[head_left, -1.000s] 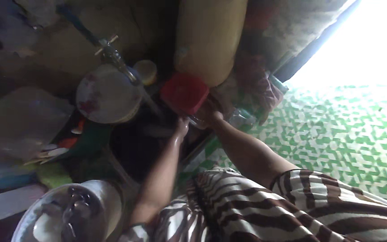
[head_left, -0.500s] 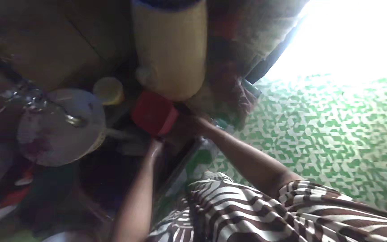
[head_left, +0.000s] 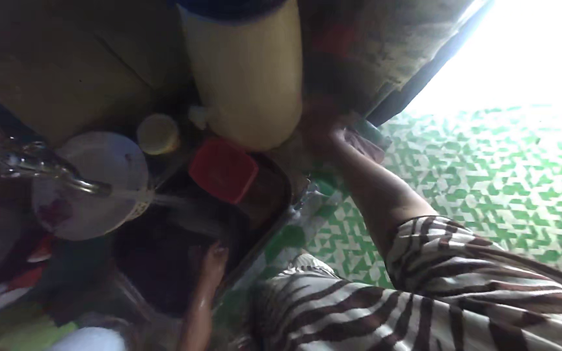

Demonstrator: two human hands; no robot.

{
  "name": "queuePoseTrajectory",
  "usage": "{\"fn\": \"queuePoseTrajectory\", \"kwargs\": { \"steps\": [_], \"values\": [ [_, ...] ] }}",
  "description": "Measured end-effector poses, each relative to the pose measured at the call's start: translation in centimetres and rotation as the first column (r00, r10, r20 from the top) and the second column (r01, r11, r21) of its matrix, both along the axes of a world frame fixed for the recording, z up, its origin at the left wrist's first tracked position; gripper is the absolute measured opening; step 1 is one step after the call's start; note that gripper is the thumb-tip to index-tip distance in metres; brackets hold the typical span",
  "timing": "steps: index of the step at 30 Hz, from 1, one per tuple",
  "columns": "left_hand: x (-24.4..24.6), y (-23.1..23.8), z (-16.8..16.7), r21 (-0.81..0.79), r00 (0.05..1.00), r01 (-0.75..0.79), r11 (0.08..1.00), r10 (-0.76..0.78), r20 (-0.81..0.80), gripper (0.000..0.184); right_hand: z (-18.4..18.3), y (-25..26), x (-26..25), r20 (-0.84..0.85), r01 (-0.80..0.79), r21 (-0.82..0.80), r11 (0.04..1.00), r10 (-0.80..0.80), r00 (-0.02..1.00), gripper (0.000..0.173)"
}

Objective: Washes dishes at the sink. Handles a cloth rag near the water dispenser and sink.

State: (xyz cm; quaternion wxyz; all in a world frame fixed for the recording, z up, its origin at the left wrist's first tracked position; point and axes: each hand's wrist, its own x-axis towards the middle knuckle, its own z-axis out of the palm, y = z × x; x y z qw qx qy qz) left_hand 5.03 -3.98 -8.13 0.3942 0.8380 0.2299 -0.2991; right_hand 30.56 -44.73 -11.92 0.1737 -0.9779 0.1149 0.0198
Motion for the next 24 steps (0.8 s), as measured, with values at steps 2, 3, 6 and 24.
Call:
{"fn": "queuePoseTrajectory", "kwargs": {
  "steps": [2, 3, 6, 24],
  "values": [
    [-0.6, 0.5, -0.5, -0.007, 1.0, -0.004, 1.0, 0.004, -0.012, 0.048, 1.7, 3.2, -2.6, -0.064, 0.047, 0.038, 0.998, -0.044, 0.997, 0.071],
    [-0.6, 0.7, -0.6, -0.012, 1.0, -0.004, 1.0, 0.003, -0.022, 0.049, 1.9, 4.3, -4.0, -0.087, 0.06, 0.083, 0.995, -0.053, 0.995, 0.076],
    [-0.5, 1.4, -0.6, -0.013, 0.999, 0.03, 0.999, -0.031, -0.016, 0.048, 0.7, 6.7, -7.9, -0.128, -0.082, 0.16, 0.984, 0.103, 0.986, 0.071],
    [-4.4, 4.9, 0.3, 0.058, 0.981, 0.148, 0.987, -0.154, 0.117, 0.045, 4.4, -1.1, -14.2, -0.058, -0.047, 0.432, 0.901, 0.079, 0.995, 0.045]
  ]
}}
